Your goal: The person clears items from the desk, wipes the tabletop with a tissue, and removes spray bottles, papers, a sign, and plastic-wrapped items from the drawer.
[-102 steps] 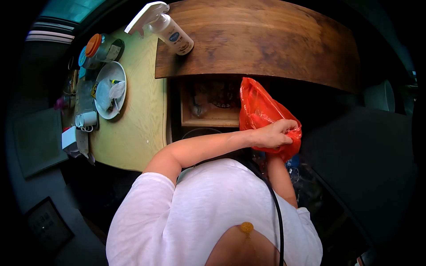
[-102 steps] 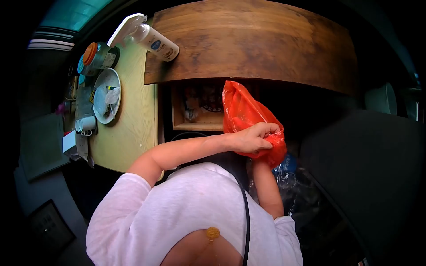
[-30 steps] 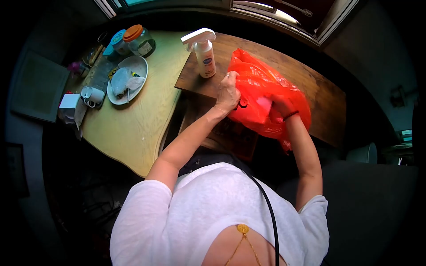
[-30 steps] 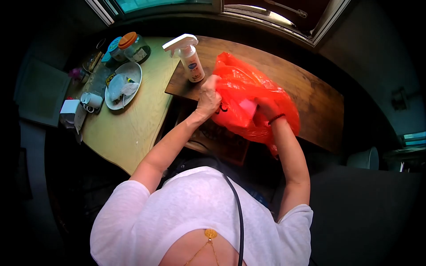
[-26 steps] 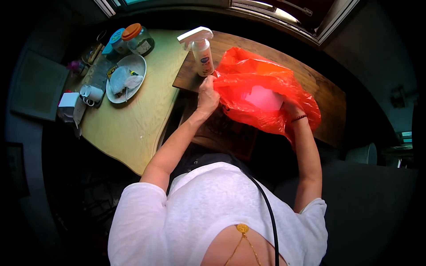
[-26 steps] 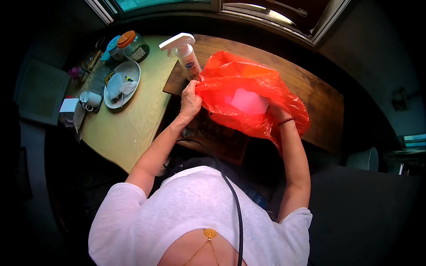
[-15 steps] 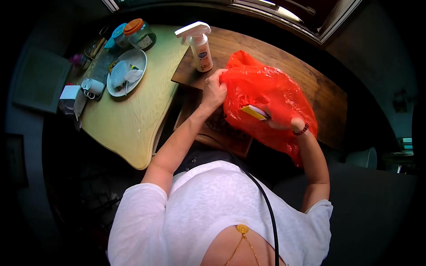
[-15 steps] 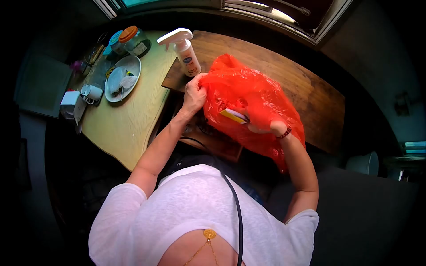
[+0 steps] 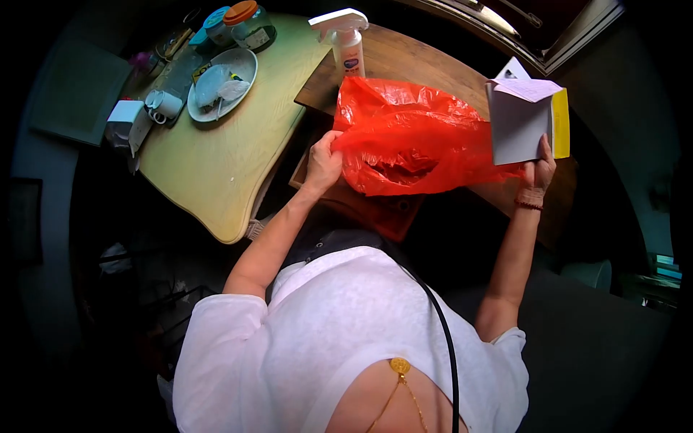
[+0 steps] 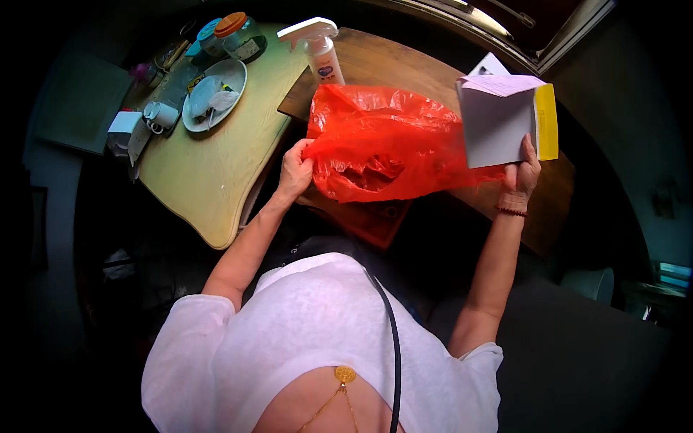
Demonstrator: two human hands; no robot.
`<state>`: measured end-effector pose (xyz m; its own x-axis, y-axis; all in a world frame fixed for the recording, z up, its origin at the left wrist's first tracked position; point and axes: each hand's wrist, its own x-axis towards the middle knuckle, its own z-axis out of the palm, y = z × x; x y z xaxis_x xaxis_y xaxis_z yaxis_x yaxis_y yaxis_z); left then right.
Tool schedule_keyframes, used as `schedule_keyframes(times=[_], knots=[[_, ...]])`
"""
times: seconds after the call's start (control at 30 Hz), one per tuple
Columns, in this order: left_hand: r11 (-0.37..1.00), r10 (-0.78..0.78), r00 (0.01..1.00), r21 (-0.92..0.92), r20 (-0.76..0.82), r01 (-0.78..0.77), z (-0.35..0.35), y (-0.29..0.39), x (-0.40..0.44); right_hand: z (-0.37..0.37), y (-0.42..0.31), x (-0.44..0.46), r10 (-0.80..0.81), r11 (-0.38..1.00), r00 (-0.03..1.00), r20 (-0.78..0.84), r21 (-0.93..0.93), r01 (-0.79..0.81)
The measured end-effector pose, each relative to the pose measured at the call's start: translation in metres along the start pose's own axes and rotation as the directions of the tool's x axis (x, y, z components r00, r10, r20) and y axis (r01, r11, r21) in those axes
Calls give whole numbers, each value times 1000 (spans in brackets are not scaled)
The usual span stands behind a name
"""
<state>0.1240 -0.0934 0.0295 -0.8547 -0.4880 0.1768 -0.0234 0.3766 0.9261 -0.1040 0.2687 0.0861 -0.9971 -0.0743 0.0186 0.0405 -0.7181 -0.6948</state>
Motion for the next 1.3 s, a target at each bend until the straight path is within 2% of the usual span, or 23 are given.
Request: schedule_keyframes(times=[0.1, 0.17, 0.3, 0.37, 0.43, 0.47, 0.6, 0.67, 0.7, 0.73, 0.8, 0.83, 0.9, 0.93, 0.97, 1.0, 1.03, 1.1, 1.13, 1.17, 1.2, 1.27, 1.3], knots=[[996, -71, 996, -53, -52, 68, -34, -17, -8, -59, 16, 33, 110, 980, 992, -68, 177, -97], [981, -113, 986, -173, -122, 91, -64, -6, -16, -80, 21, 44, 138, 990, 962, -234, 65, -126], [894, -337, 915, -380, -221, 237, -148, -19, -34, -81, 48, 29, 275, 954, 946, -172, -75, -291], [929, -320, 846, -317, -427, 191, -195, -49, -41, -87, 67, 25, 283, 932, 933, -222, -166, -322], [915, -397, 689, -316, -606, 249, -247, -70, -47, -95, 82, 22, 299, 910, 920, -253, -214, -355], [954, -284, 683, -267, -673, 134, -275, -84, -51, -107, 89, 24, 328, 891, 911, -249, -238, -386], [929, -337, 382, -371, -861, -15, -353, -111, -60, -104, 92, 21, 143, 902, 879, -456, -306, -306], [912, -403, 138, -385, -905, 140, -394, -158, -67, -78, 75, 3, 147, 800, 842, -519, -438, -410], [881, -462, 80, -446, -883, 161, -404, -178, -66, -68, 66, -3, 133, 689, 825, -549, -548, -475], [848, -511, 13, -501, -860, 174, -405, -199, -67, -61, 63, -11, 123, 696, 823, -555, -542, -470], [713, -698, 223, -632, -680, 304, -394, -210, -67, -63, 64, -18, 98, 727, 814, -573, -516, -452], [709, -703, 239, -633, -670, 311, -387, -205, -64, -67, 65, -17, 98, 738, 801, -591, -497, -457], [584, -810, 392, -657, -436, 477, -376, -188, -59, -63, 70, -22, -21, 747, 781, -624, -529, -403], [582, -811, 400, -654, -427, 483, -363, -171, -52, -55, 71, -25, -87, 736, 764, -639, -558, -383], [613, -681, 207, -391, -703, 687, -346, -143, -42, -51, 73, -28, -95, 739, 758, -645, -556, -380], [489, -405, 89, -134, -910, 862, -332, -121, -34, -47, 75, -29, -144, 749, 731, -668, -556, -361], [493, -406, 100, -126, -908, 861, -328, -107, -31, -44, 75, -29, -192, 758, 700, -688, -556, -340], [431, 204, 434, 479, -877, 765, -322, -92, -26, -41, 72, -32, -73, 793, 707, -704, -470, -387], [437, 202, 441, 483, -875, 759, -316, -90, -18, -38, 70, -35, 55, 809, 712, -700, -387, -442], [487, 315, 572, 646, -758, 588, -309, -89, -6, -34, 70, -38, 102, 812, 682, -724, -335, -477], [503, 434, 660, 773, -613, 387, -301, -86, 7, -35, 67, -39, 98, 813, 680, -726, -336, -476], [636, 399, 779, 758, -483, 145, -272, -75, 38, -39, 62, -35, -30, 805, 820, -572, -500, -319], [656, 427, 796, 753, -428, 52, -260, -78, 54, -26, 55, -36, -95, 798, 814, -573, -533, -282]])
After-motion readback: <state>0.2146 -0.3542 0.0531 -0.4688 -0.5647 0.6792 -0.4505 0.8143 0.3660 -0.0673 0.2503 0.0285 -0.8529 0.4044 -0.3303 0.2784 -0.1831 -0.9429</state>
